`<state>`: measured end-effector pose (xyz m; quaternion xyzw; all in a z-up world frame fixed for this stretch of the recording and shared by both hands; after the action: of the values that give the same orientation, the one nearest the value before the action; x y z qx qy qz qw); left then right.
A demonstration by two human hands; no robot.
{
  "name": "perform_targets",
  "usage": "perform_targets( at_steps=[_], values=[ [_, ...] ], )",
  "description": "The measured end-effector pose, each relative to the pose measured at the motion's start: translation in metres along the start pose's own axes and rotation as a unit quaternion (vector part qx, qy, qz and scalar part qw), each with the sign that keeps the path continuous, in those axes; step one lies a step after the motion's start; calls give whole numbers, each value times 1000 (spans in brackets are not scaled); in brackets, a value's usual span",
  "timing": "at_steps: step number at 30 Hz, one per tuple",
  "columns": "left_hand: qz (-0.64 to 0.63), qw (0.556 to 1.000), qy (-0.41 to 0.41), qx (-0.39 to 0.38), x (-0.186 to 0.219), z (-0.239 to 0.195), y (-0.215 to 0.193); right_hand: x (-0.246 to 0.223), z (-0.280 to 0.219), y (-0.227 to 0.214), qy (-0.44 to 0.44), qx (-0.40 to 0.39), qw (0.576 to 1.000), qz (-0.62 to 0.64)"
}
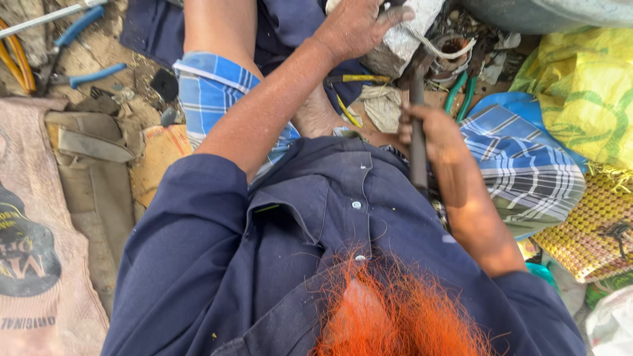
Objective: The person sits on the ground and uses a hammer and a stone to crush a coiled metal wire. They then use pliers to cut and straighten the wire strands, separating them into smaller pieces.
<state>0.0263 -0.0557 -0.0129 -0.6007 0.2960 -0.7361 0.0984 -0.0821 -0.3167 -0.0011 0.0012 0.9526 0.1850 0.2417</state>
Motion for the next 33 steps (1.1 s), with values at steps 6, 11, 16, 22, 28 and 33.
perform_targets(
  at_steps=[6,11,16,22,28,33],
  values=[
    [-49,996,69,24,8,1,-8,-1,-105,44,-13,76,973,-217],
    [-60,987,130,74,15,1,-14,-29,-177,82,-196,63,949,-239],
    [-93,989,100,50,18,1,-15,-81,-186,124,-390,78,841,-367],
    [-80,987,122,66,19,-2,-13,-108,-129,159,-299,112,791,-522],
    [-55,991,109,54,10,5,-12,-117,-175,111,-391,149,824,-382],
    [-77,992,89,55,12,4,-10,-135,-214,113,-579,104,726,-356]
  ],
)
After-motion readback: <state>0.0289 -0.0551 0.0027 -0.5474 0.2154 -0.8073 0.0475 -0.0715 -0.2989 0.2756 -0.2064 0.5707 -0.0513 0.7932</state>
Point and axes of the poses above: each hand's wrist, its own z-axis towards the middle knuckle, its own y-axis out of the palm, x = y × z, the point moved 2 cm from there along z, towards the middle knuckle, and after that the axes turned 7 degrees about -x, right-handed, at the moved point
